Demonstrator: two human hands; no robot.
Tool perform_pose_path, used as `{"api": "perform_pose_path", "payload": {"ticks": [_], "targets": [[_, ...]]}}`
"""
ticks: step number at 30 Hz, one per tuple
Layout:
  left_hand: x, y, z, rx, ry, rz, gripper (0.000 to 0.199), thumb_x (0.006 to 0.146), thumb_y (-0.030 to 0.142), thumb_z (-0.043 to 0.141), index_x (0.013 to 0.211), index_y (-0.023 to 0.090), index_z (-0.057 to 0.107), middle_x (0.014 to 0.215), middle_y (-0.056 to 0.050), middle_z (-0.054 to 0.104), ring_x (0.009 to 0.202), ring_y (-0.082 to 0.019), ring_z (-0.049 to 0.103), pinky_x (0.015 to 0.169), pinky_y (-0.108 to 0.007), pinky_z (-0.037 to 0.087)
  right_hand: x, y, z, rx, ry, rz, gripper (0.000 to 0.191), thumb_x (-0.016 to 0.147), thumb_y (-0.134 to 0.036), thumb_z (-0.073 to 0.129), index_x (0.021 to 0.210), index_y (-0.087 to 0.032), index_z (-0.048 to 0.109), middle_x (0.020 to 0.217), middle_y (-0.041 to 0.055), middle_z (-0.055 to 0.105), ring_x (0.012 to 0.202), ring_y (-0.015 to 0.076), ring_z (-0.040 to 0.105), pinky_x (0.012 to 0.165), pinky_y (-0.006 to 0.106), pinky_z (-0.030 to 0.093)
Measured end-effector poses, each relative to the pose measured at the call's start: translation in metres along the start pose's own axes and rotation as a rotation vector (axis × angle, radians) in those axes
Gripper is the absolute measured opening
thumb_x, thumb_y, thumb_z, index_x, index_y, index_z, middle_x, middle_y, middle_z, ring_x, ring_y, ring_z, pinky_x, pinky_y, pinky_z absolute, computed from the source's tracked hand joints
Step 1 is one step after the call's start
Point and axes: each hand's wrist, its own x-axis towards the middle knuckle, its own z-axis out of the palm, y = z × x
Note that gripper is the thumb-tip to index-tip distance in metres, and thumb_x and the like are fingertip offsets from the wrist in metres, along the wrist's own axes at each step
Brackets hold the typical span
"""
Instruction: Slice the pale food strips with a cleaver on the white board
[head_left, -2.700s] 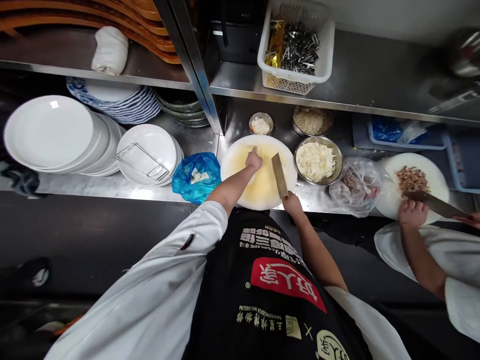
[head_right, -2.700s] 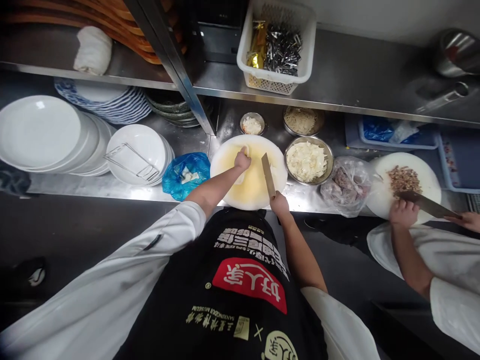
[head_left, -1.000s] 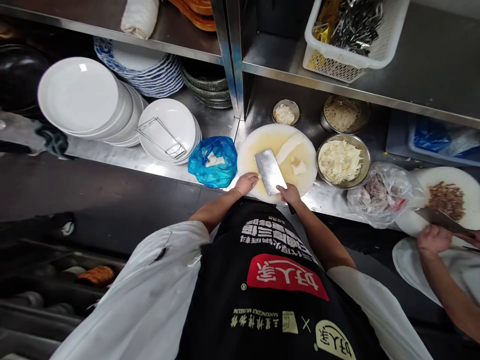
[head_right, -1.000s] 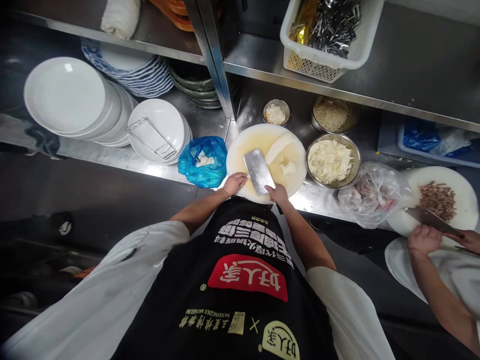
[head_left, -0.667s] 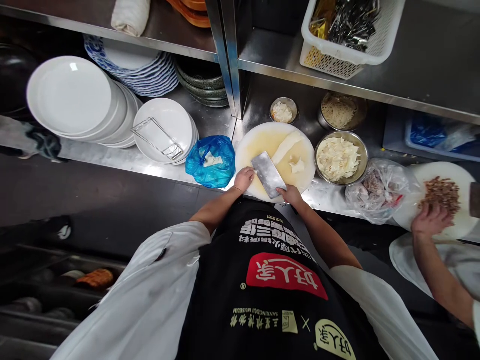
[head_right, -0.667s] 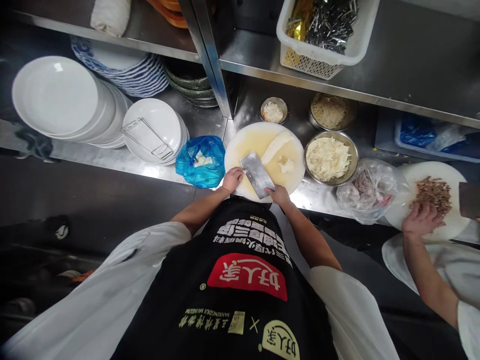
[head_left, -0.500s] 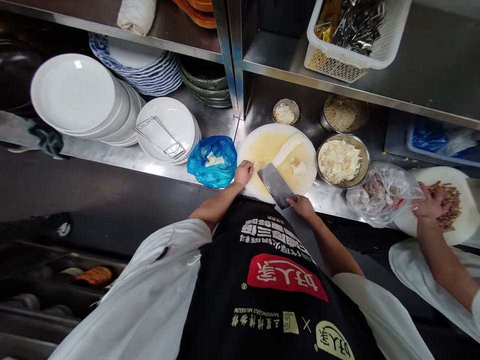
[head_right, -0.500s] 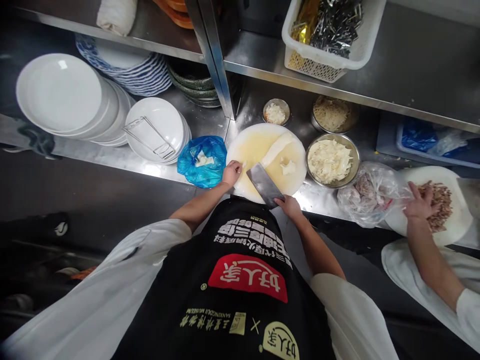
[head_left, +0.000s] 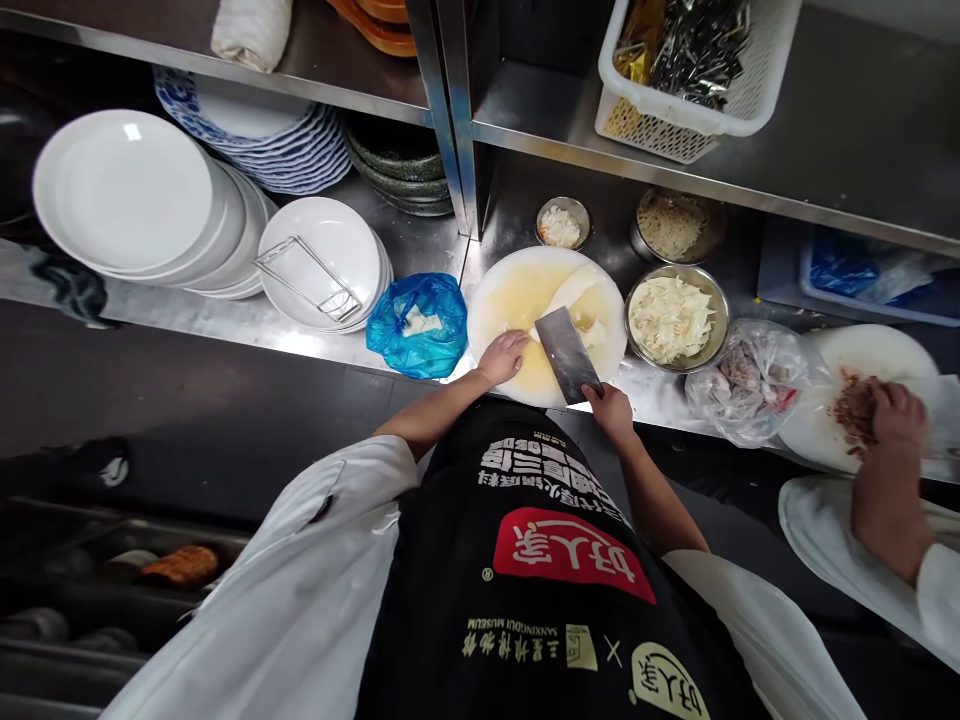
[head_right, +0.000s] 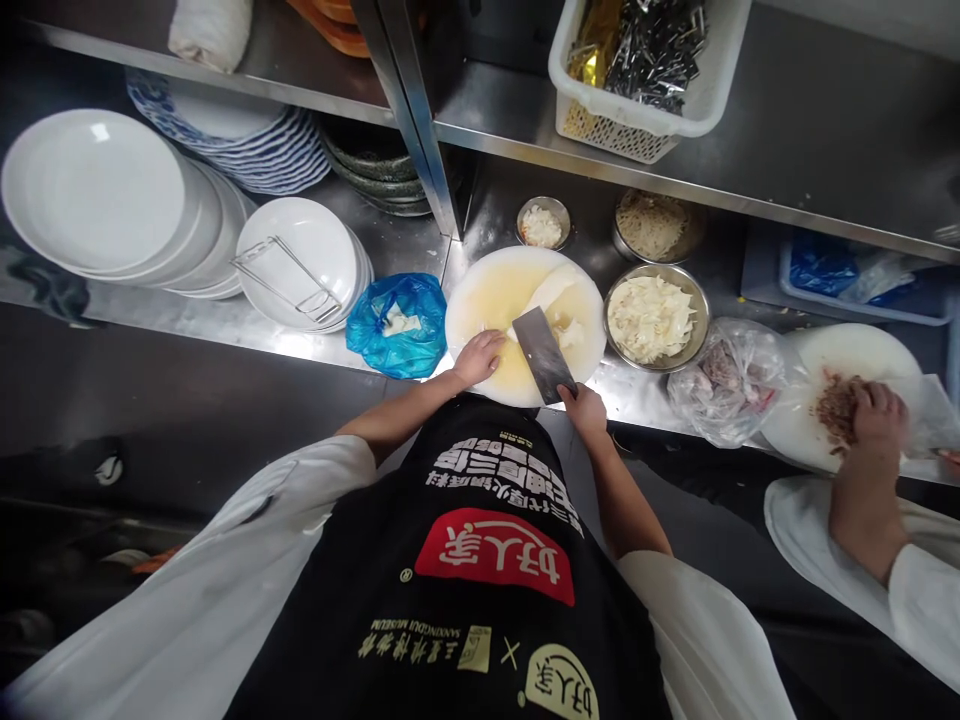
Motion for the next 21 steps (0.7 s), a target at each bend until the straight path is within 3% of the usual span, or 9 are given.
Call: {"api": "perform_pose_path", "payload": {"ticks": [3, 7, 10, 14, 21], "targets": [[0.026, 0.003, -0.004, -0.023, -0.044, -0.037, 0.071, 0.081, 0.015, 0.061, 0.149, 0.007, 0.044, 0.148, -0.018, 0.051, 0.139, -0.031, 0.046, 0.120, -0.047, 0.037, -0.004, -0.001, -0.002, 0.015, 0.023, 0.019, 0.049, 0.097, -0.060, 0.047, 0.093, -0.018, 0.071, 0.091, 0.0145, 0.073, 0.083, 0.0257, 0.066, 0.063, 0.027, 0.035], [0.038, 0.002, -0.005, -0.031, -0.179, 0.000, 0.070, 0.080, 0.018, 0.062, 0.148, 0.010, 0.047, 0.142, -0.016, 0.057, 0.130, -0.031, 0.053, 0.115, -0.047, 0.040, -0.006, 0.006, -0.007, 0.015, 0.027, 0.020, 0.048, 0.097, -0.058, 0.047, 0.091, -0.017, 0.070, 0.090, 0.0153, 0.073, 0.083, 0.0259, 0.065, 0.063, 0.027, 0.035], [0.022, -0.002, -0.004, -0.019, -0.223, 0.092, 0.061, 0.081, 0.018, 0.061, 0.141, 0.016, 0.057, 0.136, -0.013, 0.061, 0.129, -0.030, 0.054, 0.114, -0.047, 0.040, -0.008, 0.012, -0.008, -0.001, 0.025, 0.016, 0.046, 0.097, -0.057, 0.047, 0.090, -0.017, 0.070, 0.088, 0.0149, 0.073, 0.083, 0.0259, 0.065, 0.063, 0.027, 0.034], [-0.007, -0.006, 0.000, 0.007, -0.200, 0.193, 0.042, 0.088, 0.017, 0.055, 0.128, 0.018, 0.067, 0.134, -0.013, 0.062, 0.130, -0.029, 0.052, 0.115, -0.047, 0.039, -0.011, 0.015, -0.009, -0.018, -0.003, -0.008, 0.046, 0.097, -0.058, 0.048, 0.090, -0.018, 0.071, 0.087, 0.0130, 0.073, 0.081, 0.0247, 0.065, 0.062, 0.027, 0.034], [-0.025, -0.007, 0.014, -0.018, -0.151, 0.195, 0.035, 0.096, 0.016, 0.047, 0.123, 0.017, 0.069, 0.131, -0.012, 0.065, 0.125, -0.023, 0.057, 0.115, -0.044, 0.042, -0.006, 0.002, -0.012, -0.097, -0.085, -0.086, 0.047, 0.096, -0.062, 0.050, 0.091, -0.020, 0.071, 0.087, 0.0106, 0.072, 0.080, 0.0222, 0.064, 0.063, 0.026, 0.033]]}}
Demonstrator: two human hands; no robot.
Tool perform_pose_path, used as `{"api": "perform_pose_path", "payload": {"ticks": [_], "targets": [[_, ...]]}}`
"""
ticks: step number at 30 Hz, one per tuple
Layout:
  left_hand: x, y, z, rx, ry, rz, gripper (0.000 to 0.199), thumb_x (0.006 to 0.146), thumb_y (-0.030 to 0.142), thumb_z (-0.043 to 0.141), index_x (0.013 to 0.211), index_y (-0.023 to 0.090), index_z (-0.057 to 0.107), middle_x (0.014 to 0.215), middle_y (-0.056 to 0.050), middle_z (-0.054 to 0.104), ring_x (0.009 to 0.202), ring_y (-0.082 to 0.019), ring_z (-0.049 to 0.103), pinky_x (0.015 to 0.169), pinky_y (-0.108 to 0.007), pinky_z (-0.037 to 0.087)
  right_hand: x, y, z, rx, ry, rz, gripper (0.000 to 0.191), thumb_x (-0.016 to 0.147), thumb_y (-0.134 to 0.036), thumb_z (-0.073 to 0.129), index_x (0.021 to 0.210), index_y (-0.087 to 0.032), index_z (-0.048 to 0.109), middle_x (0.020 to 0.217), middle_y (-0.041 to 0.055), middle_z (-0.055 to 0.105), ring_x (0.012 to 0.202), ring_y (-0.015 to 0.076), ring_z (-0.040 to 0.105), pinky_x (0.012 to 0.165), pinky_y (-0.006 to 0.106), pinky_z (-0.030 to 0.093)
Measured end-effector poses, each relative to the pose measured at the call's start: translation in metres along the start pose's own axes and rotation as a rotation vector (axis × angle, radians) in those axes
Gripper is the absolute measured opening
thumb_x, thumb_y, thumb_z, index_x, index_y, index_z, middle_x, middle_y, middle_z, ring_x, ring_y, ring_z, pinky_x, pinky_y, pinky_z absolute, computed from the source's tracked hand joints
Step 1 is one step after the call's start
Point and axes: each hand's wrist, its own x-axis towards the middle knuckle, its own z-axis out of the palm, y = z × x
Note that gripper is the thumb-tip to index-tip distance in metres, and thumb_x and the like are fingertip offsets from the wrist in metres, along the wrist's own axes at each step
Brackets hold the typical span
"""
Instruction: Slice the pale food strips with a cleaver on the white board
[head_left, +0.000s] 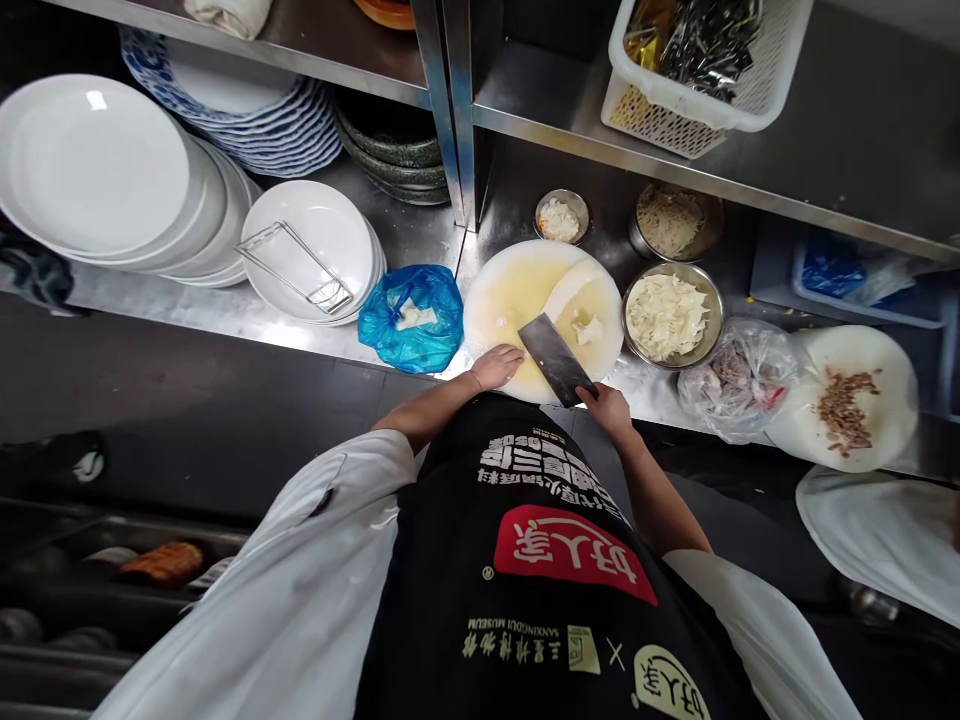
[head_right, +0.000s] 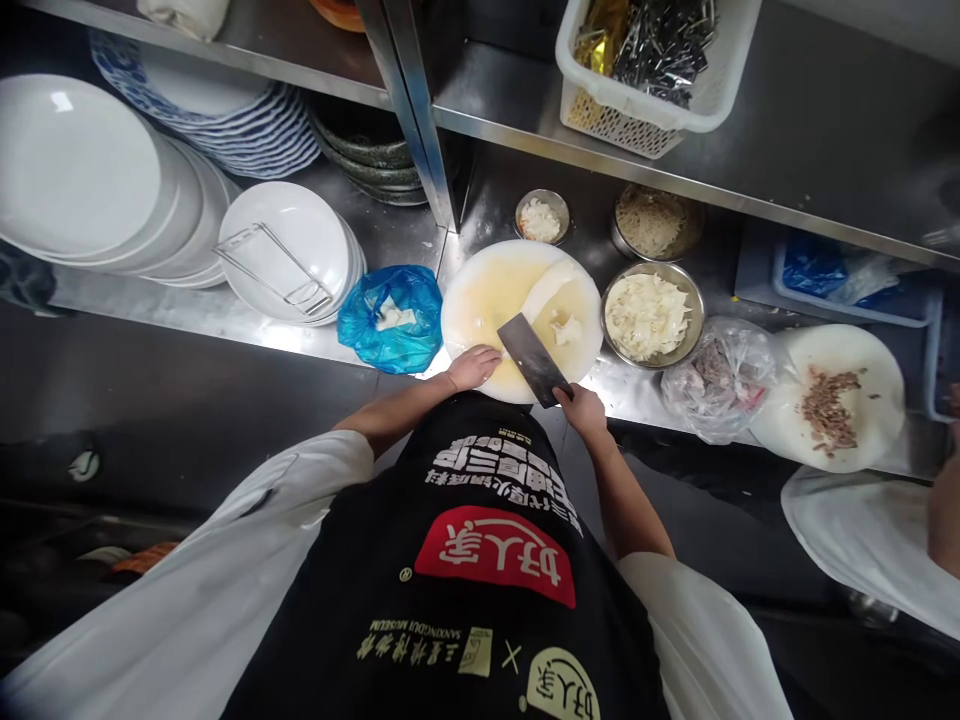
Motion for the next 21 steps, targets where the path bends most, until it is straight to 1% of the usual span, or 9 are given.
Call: {"api": "perform_pose_path", "payload": {"ticks": [5, 9, 13, 16, 18, 21], "targets": [[0.005, 0.001, -0.001, 0.020, -0.038, -0.007, 0.037, 0.096, 0.018, 0.047, 0.127, 0.017, 0.067, 0.135, -0.011, 0.063, 0.126, -0.025, 0.056, 0.115, -0.045, 0.042, 0.010, -0.003, 0.005, -0.009, -0.032, -0.014, 0.048, 0.096, -0.062, 0.050, 0.093, -0.020, 0.071, 0.090, 0.0109, 0.072, 0.083, 0.0227, 0.064, 0.064, 0.026, 0.035], [0.011, 0.002, 0.000, 0.044, -0.003, 0.002, 0.037, 0.096, 0.018, 0.048, 0.129, 0.017, 0.066, 0.132, -0.012, 0.064, 0.123, -0.024, 0.056, 0.113, -0.043, 0.043, 0.015, 0.005, 0.010, 0.020, -0.024, 0.011, 0.048, 0.095, -0.063, 0.050, 0.096, -0.020, 0.073, 0.091, 0.0106, 0.073, 0.084, 0.0232, 0.065, 0.065, 0.026, 0.037], [0.022, 0.003, 0.004, 0.116, 0.020, -0.009, 0.031, 0.098, 0.019, 0.048, 0.120, 0.014, 0.069, 0.124, -0.013, 0.066, 0.117, -0.024, 0.059, 0.107, -0.042, 0.046, 0.018, 0.011, 0.011, 0.050, -0.010, 0.016, 0.047, 0.094, -0.062, 0.050, 0.096, -0.020, 0.073, 0.089, 0.0102, 0.072, 0.083, 0.0233, 0.065, 0.065, 0.027, 0.037], [0.034, 0.004, 0.004, 0.166, 0.033, 0.023, 0.031, 0.098, 0.017, 0.048, 0.123, 0.012, 0.066, 0.126, -0.015, 0.064, 0.116, -0.023, 0.059, 0.104, -0.039, 0.047, 0.019, 0.010, 0.013, 0.059, -0.015, 0.027, 0.048, 0.094, -0.063, 0.051, 0.094, -0.020, 0.073, 0.088, 0.0108, 0.072, 0.082, 0.0240, 0.064, 0.064, 0.027, 0.036], [0.043, 0.004, 0.002, 0.209, 0.002, 0.062, 0.031, 0.098, 0.016, 0.048, 0.122, 0.011, 0.066, 0.123, -0.015, 0.064, 0.114, -0.022, 0.059, 0.102, -0.037, 0.048, 0.018, 0.009, 0.015, 0.072, -0.012, 0.036, 0.048, 0.093, -0.063, 0.051, 0.091, -0.020, 0.072, 0.086, 0.0107, 0.072, 0.080, 0.0240, 0.064, 0.063, 0.027, 0.035], [0.055, 0.004, -0.003, 0.284, -0.105, 0.106, 0.027, 0.098, 0.014, 0.047, 0.113, 0.010, 0.069, 0.114, -0.015, 0.067, 0.107, -0.023, 0.062, 0.093, -0.035, 0.050, 0.016, 0.008, 0.015, 0.108, -0.002, 0.025, 0.047, 0.093, -0.063, 0.051, 0.087, -0.021, 0.072, 0.083, 0.0097, 0.071, 0.077, 0.0231, 0.063, 0.061, 0.027, 0.034]]}}
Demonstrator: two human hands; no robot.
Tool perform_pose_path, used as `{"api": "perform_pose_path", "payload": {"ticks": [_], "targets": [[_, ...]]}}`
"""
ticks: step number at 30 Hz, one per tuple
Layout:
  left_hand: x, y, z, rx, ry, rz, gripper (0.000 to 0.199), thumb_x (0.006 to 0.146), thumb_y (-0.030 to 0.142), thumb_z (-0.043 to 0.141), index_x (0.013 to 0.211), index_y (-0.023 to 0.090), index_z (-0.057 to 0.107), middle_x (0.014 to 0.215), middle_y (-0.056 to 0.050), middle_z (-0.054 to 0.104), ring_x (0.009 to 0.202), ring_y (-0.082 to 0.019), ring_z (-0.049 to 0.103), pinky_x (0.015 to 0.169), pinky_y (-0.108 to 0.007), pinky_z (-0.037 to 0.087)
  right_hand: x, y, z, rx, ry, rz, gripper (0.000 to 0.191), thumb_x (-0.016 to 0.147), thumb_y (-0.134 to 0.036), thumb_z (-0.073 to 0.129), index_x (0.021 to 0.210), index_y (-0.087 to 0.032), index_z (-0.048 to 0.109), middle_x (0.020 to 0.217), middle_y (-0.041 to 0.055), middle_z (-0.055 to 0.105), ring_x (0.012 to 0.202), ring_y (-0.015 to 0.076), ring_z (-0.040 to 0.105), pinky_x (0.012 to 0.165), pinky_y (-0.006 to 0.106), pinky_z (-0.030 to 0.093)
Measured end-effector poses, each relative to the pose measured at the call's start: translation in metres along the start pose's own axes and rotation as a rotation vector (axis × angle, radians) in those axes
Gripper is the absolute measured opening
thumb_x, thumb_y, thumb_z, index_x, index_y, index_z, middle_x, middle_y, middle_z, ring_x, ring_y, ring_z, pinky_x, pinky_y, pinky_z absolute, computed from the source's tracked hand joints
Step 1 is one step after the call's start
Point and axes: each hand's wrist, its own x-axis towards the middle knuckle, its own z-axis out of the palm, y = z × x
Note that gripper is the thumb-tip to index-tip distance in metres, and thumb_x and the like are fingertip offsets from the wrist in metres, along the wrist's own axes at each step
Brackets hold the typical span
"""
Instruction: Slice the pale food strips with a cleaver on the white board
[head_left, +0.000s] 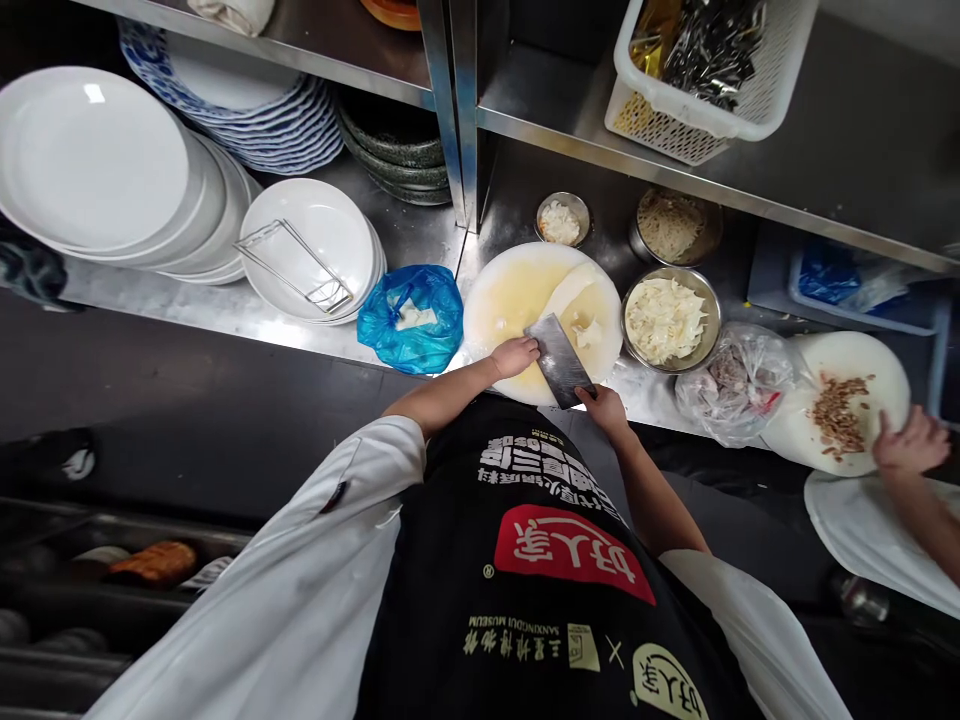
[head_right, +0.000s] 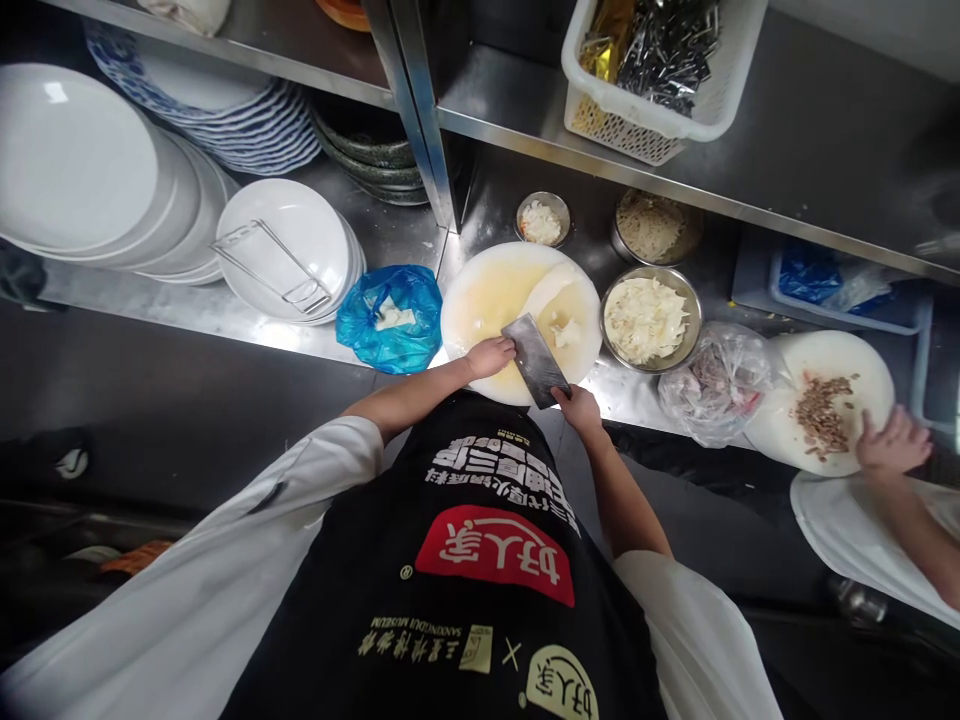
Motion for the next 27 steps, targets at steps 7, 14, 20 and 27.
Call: {"api": "perform_pose_path", "payload": {"ticks": [7, 14, 20, 27], "targets": [[0.016, -0.001, -0.015, 0.080, -0.162, 0.028, 0.026, 0.093, 0.007, 0.049, 0.108, 0.008, 0.070, 0.108, -0.016, 0.068, 0.096, -0.023, 0.066, 0.083, -0.034, 0.050, -0.002, 0.005, -0.013, 0.003, 0.115, 0.040, 0.048, 0.092, -0.062, 0.052, 0.083, -0.019, 0.070, 0.080, 0.0109, 0.071, 0.073, 0.0226, 0.062, 0.059, 0.027, 0.032], [-0.006, -0.015, -0.009, 0.026, -0.131, 0.065, 0.023, 0.092, 0.013, 0.053, 0.107, 0.011, 0.071, 0.105, -0.014, 0.068, 0.099, -0.022, 0.064, 0.089, -0.035, 0.049, -0.007, -0.002, -0.011, -0.004, 0.081, -0.008, 0.046, 0.093, -0.061, 0.052, 0.082, -0.020, 0.070, 0.081, 0.0105, 0.072, 0.075, 0.0223, 0.063, 0.060, 0.027, 0.032], [-0.032, -0.017, 0.006, -0.024, 0.011, 0.113, 0.027, 0.095, 0.016, 0.050, 0.113, 0.013, 0.070, 0.117, -0.015, 0.066, 0.109, -0.023, 0.059, 0.099, -0.037, 0.047, -0.010, -0.011, 0.003, -0.010, 0.027, -0.030, 0.045, 0.094, -0.060, 0.053, 0.085, -0.020, 0.071, 0.083, 0.0100, 0.072, 0.077, 0.0221, 0.064, 0.061, 0.027, 0.034], [-0.035, -0.013, 0.017, -0.059, 0.070, 0.061, 0.029, 0.093, 0.016, 0.050, 0.114, 0.013, 0.071, 0.122, -0.013, 0.066, 0.113, -0.024, 0.059, 0.103, -0.039, 0.045, 0.006, 0.002, 0.002, -0.019, 0.034, 0.011, 0.046, 0.094, -0.062, 0.052, 0.089, -0.021, 0.072, 0.086, 0.0097, 0.073, 0.079, 0.0226, 0.064, 0.061, 0.026, 0.034]]}}
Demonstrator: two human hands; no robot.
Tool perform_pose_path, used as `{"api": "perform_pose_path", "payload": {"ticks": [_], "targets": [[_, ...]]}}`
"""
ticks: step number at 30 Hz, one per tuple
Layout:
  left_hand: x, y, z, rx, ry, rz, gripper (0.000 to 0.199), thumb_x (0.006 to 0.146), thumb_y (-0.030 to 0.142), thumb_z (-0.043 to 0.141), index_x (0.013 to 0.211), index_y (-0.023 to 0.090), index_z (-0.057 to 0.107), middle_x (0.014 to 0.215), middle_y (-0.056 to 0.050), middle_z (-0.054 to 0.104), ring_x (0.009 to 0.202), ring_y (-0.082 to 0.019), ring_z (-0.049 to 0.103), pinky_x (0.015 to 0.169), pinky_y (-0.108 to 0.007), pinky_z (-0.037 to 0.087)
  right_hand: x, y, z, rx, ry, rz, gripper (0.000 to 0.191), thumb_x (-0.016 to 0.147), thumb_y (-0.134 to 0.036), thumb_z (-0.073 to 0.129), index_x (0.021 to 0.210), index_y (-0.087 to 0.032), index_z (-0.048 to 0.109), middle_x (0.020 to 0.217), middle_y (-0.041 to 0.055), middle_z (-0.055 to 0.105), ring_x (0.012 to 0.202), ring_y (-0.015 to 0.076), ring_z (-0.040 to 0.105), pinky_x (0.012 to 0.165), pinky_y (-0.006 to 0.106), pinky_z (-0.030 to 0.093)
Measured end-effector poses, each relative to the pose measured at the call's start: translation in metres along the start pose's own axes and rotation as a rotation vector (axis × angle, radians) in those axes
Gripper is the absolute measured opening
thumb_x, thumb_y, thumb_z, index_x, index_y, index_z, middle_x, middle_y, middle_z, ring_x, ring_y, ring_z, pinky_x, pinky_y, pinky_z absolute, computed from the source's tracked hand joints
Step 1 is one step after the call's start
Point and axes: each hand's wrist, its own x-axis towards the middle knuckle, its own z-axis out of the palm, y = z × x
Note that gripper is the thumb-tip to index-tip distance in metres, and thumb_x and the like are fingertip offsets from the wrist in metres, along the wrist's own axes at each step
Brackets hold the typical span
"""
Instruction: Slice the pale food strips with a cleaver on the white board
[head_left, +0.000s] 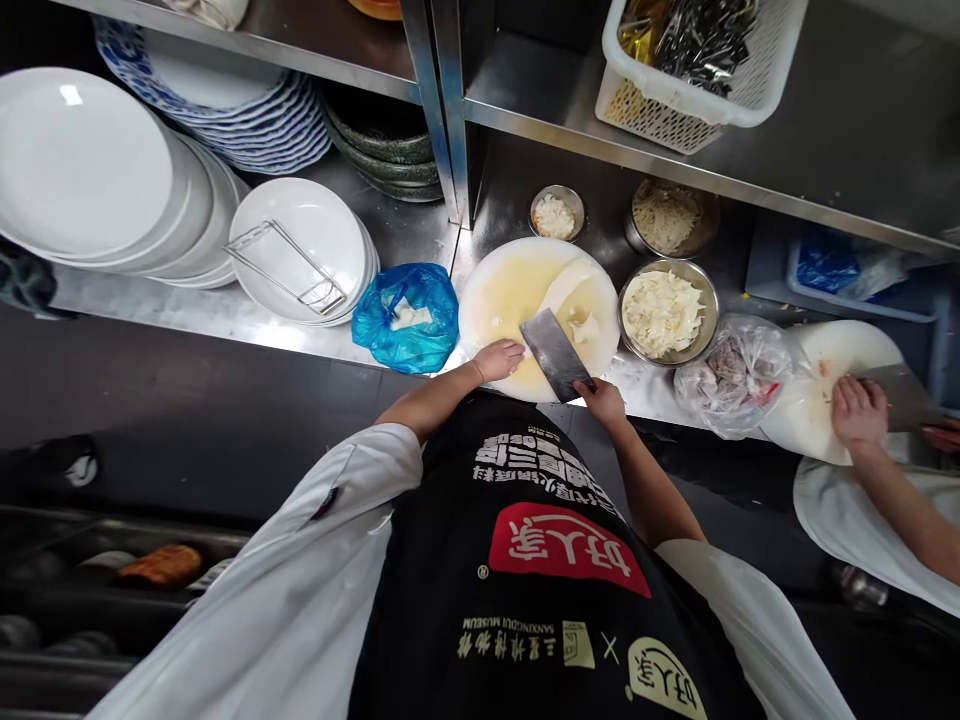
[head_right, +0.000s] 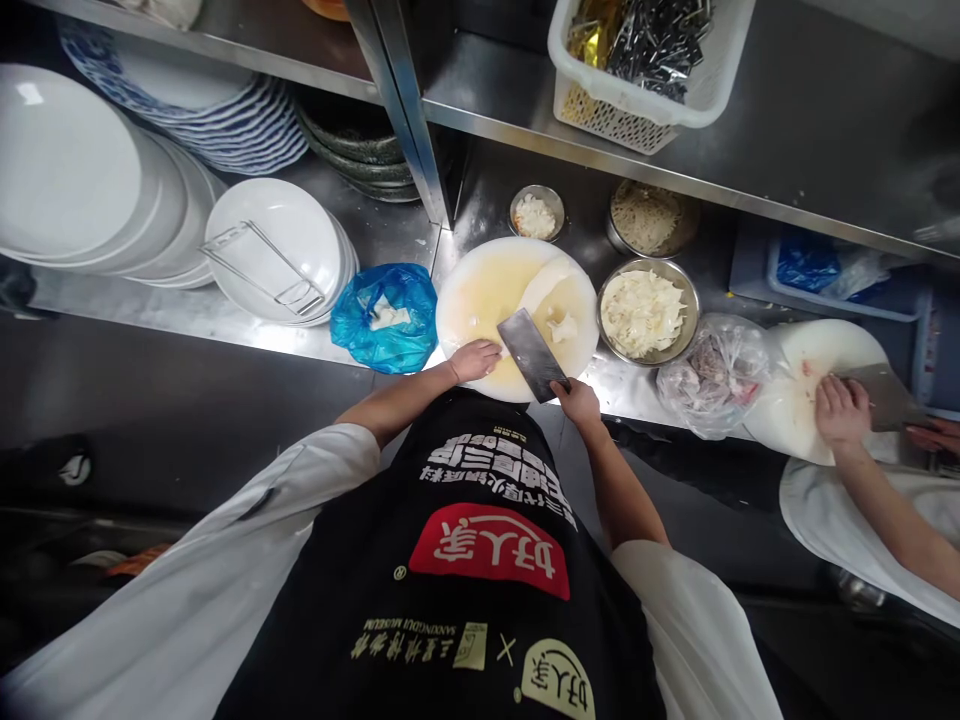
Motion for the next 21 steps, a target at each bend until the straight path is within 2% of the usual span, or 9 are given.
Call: {"api": "perform_pose_path", "payload": {"ticks": [6, 10, 13, 19, 21], "targets": [[-0.001, 0.001, -0.001, -0.020, 0.028, -0.027, 0.025, 0.091, 0.015, 0.053, 0.108, 0.014, 0.071, 0.120, -0.013, 0.067, 0.111, -0.023, 0.060, 0.102, -0.038, 0.047, -0.007, 0.004, -0.006, -0.049, 0.054, 0.048, 0.048, 0.096, -0.062, 0.048, 0.093, -0.020, 0.072, 0.089, 0.0124, 0.073, 0.083, 0.0244, 0.066, 0.064, 0.027, 0.036], [-0.002, 0.000, -0.001, -0.020, 0.046, -0.027, 0.024, 0.091, 0.014, 0.053, 0.107, 0.015, 0.071, 0.119, -0.013, 0.067, 0.110, -0.022, 0.060, 0.102, -0.038, 0.048, -0.021, -0.004, 0.003, -0.038, -0.005, 0.003, 0.048, 0.097, -0.063, 0.048, 0.094, -0.021, 0.072, 0.090, 0.0106, 0.074, 0.084, 0.0235, 0.066, 0.064, 0.027, 0.037], [-0.002, 0.001, -0.004, -0.027, 0.035, -0.034, 0.026, 0.091, 0.014, 0.052, 0.108, 0.015, 0.071, 0.120, -0.012, 0.067, 0.112, -0.021, 0.060, 0.104, -0.038, 0.048, -0.020, -0.006, 0.008, 0.011, -0.044, -0.014, 0.045, 0.097, -0.060, 0.050, 0.094, -0.021, 0.071, 0.092, 0.0104, 0.074, 0.086, 0.0232, 0.067, 0.066, 0.026, 0.038], [0.000, 0.005, -0.013, -0.038, -0.039, -0.067, 0.027, 0.090, 0.014, 0.053, 0.110, 0.014, 0.072, 0.122, -0.013, 0.067, 0.112, -0.022, 0.060, 0.104, -0.039, 0.047, -0.014, 0.004, -0.003, 0.020, 0.065, 0.081, 0.045, 0.097, -0.058, 0.049, 0.093, -0.018, 0.071, 0.090, 0.0136, 0.074, 0.084, 0.0253, 0.066, 0.065, 0.027, 0.037], [0.000, 0.006, -0.014, -0.038, -0.043, -0.074, 0.027, 0.090, 0.014, 0.053, 0.109, 0.014, 0.072, 0.122, -0.013, 0.067, 0.112, -0.022, 0.060, 0.104, -0.039, 0.047, -0.017, 0.005, -0.006, 0.015, 0.072, 0.060, 0.046, 0.096, -0.059, 0.050, 0.091, -0.019, 0.071, 0.087, 0.0130, 0.073, 0.082, 0.0251, 0.066, 0.064, 0.027, 0.036]]}}
